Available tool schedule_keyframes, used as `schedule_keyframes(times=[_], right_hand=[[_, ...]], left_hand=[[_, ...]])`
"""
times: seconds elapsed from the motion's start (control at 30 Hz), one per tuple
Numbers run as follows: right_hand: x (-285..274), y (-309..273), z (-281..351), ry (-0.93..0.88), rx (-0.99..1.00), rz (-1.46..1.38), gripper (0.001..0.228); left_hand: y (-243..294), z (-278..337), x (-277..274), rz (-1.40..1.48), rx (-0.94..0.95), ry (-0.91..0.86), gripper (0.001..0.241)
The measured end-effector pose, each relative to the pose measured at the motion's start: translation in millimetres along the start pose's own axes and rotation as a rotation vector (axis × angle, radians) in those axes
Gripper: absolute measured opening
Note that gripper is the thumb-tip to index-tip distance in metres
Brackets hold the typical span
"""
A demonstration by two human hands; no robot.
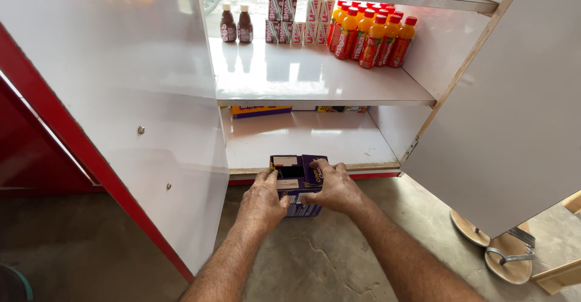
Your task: Organizing chocolate boxes and other grocery items on store shelves.
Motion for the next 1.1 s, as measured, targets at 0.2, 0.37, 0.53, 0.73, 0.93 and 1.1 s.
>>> schedule_keyframes(times=[0.2, 0.37, 0.53, 0.73, 0.93, 1.1], right_hand=[[-2, 11, -21, 0.253, -0.028, 0.083, 0.087], [-12, 18, -50, 0.390, -0.046, 0.046, 0.084], [-24, 14, -81, 0.516, -0.092, 0.005, 0.082], [-22, 32, -135, 0.523, -0.096, -0.044, 0.072], [-29, 51, -167, 0.599, -0.124, -0.107, 0.064], [-39, 63, -191, 0.618, -0.082, -0.136, 0.064]], left_hand=[[14, -20, 10, 0.078, 0.074, 0.119, 0.074], [27, -49, 13, 0.079, 0.150, 0.170, 0.079], [41, -87, 7, 0.112, 0.137, 0.136, 0.085], [51, -139, 18, 0.139, 0.171, 0.070, 0.090], [70, -189, 38, 0.143, 0.212, 0.136, 0.089], [92, -224, 44, 0.134, 0.205, 0.078, 0.090]])
Point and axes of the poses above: each hand's wrist, its own z-axis away from the middle knuckle, its own x-axis out of the palm, y = z × x, the point moved 3 cm from there along -z, towards the middle knuckle, and after that the axes turned 1 degree about -x, right-handed, at the moved point
